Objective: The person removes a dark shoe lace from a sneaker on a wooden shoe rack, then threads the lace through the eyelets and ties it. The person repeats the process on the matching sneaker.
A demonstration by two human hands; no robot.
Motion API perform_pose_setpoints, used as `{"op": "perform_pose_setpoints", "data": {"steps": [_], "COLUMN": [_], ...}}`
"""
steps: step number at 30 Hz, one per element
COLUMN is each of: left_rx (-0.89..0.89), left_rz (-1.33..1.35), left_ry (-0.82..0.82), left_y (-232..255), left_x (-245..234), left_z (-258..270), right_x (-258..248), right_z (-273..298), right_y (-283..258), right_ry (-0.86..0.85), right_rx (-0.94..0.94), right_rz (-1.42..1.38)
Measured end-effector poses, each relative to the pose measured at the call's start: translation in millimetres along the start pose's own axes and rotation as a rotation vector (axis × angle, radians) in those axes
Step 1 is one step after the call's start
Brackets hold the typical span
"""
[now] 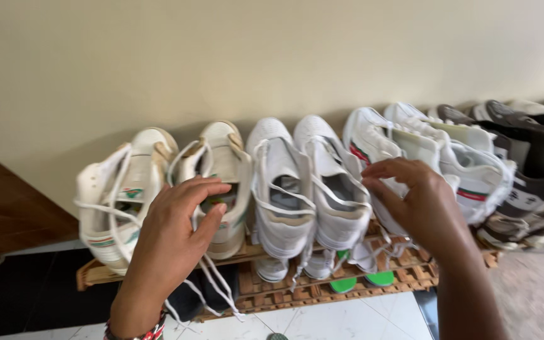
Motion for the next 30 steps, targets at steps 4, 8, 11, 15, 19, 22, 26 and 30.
{"op": "perform_pose_setpoints", "data": {"steps": [4, 8, 11, 15, 19, 22, 26, 30], "left_rx": [-0.145, -0.332, -0.457, -0.356, -0.341, -0.499, -0.544, -0.544], "left_rz": [-0.091, -0.157, -0.163, -0.166, -0.012, 0.235, 0.763, 0.681], "left_ry": [0.106, 0.193, 0.156, 0.119, 0.061, -0.111, -0.204, -0.244], "left_y": [-41, -90, -135, -173, -220, -272, -312, -337], "left_x": [-47, -107, -144, -164, -136, -87, -35, -12], "left_z": [15, 33, 50, 49, 30, 10, -10, -21], "right_x": [52, 104, 143, 190, 236, 271, 299, 307], "right_z": [5, 0, -9, -23, -28, -18, -7, -7], "right_y": [-70, -121, -155, -202, -245, -267, -279, -275], "right_ry": [-0.076, -0.138, -0.196, -0.275, -0.283, -0.323, -0.394, -0.455], "right_rx": [-0.184, -0.129, -0.119, -0.236, -0.346, -0.399, -0.433, -0.394], "right_rz": [-0.107, -0.164, -0.134, -0.113, -0.069, -0.043, 0.003, 0.086]}}
Point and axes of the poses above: each hand's wrist, its own z-axis away from the middle knuckle, its own x-axis out of the palm, y = z × x, the point moved 10 cm from there along -z, towards the middle knuckle, and after that the axes turned 7 degrees about -z, right-handed, at the moved point
